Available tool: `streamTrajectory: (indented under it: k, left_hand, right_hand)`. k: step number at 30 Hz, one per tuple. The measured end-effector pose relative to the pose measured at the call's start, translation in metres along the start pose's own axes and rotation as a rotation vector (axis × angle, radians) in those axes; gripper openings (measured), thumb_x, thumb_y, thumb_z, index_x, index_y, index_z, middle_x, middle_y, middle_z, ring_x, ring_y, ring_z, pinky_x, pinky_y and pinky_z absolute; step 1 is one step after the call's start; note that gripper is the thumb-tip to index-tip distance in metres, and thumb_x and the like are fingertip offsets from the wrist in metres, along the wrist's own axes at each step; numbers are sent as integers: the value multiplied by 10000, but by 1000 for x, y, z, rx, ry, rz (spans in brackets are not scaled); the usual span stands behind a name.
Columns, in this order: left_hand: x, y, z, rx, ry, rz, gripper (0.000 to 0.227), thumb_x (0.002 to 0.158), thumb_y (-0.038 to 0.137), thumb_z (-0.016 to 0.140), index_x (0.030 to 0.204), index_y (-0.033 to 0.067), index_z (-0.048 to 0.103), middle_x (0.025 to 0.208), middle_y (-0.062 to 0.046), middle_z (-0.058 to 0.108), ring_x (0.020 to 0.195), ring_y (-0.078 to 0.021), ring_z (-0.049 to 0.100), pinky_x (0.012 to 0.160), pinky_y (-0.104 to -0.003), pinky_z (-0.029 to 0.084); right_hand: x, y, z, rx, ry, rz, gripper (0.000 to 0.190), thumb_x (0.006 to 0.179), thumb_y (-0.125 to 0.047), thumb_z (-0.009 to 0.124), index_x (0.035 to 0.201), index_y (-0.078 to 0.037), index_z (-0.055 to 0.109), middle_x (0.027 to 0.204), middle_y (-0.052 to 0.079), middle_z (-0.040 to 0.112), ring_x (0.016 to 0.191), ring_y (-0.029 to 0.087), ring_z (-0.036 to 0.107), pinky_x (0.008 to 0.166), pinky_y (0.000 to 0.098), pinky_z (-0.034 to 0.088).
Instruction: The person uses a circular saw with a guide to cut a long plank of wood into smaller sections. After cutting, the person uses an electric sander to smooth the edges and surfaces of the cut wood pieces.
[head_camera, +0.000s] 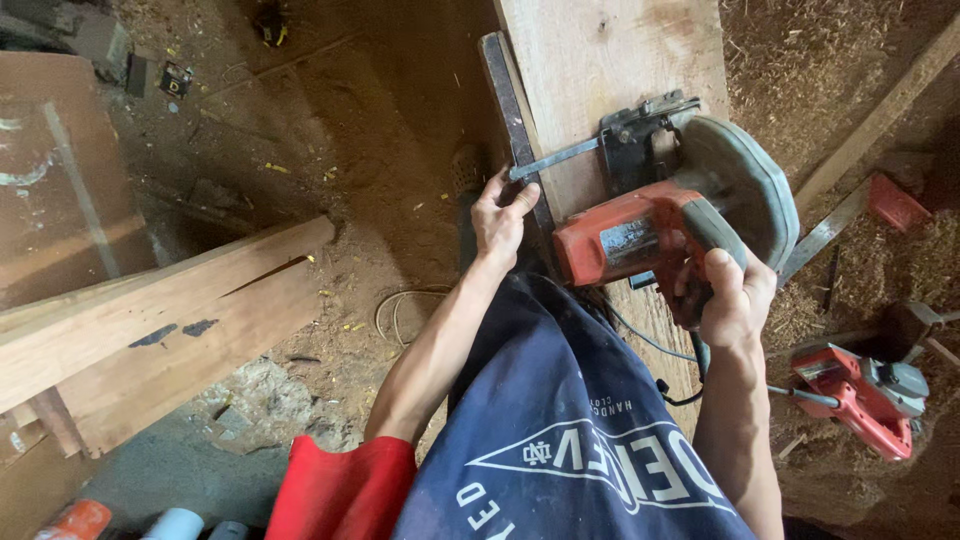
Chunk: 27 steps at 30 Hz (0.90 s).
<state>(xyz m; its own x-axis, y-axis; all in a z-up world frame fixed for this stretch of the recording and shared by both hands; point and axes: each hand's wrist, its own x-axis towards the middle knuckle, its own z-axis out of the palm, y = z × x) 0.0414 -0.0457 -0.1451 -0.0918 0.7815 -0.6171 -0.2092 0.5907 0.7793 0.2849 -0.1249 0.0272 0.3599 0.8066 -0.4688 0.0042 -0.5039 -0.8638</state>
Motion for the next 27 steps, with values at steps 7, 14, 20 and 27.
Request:
streamTrajectory:
  k: [7, 14, 20, 27]
  left_hand:
    - [6, 4, -1, -11, 5, 4, 526, 864, 98, 819, 1363, 38, 664, 1212, -56, 740, 1075, -133, 662, 989, -288, 514]
    - [13, 13, 2, 27, 24, 12, 561, 856, 132, 821, 1383, 55, 647, 1237, -65, 737, 1101, -144, 666, 1005, -296, 515]
    - [17, 24, 3, 99, 48, -19, 581, 845, 181, 838, 1385, 81, 648, 1235, -74, 751, 1114, -161, 677, 1013, -309, 509]
    - [24, 27, 4, 61, 49, -18, 569, 834, 183, 839, 1370, 103, 665, 1210, -57, 757, 1084, -149, 679, 996, -307, 523]
  right_hand:
    - [5, -2, 3, 32, 29, 80, 587, 955, -525, 631, 1122, 36, 672, 714, 63, 625, 519, 125, 550, 437, 267, 416]
    - [13, -3, 7, 97, -6, -8, 683, 957, -548, 685, 1269, 60, 674, 792, 59, 648, 631, 118, 584, 545, 260, 452]
    - [20, -3, 9, 40, -6, -68, 719, 972, -581, 687, 1263, 76, 690, 848, 49, 642, 694, 116, 600, 597, 263, 476]
    - [24, -17, 18, 63, 1, -27, 746, 942, -605, 697, 1257, 71, 687, 785, 40, 647, 621, 106, 574, 524, 257, 442]
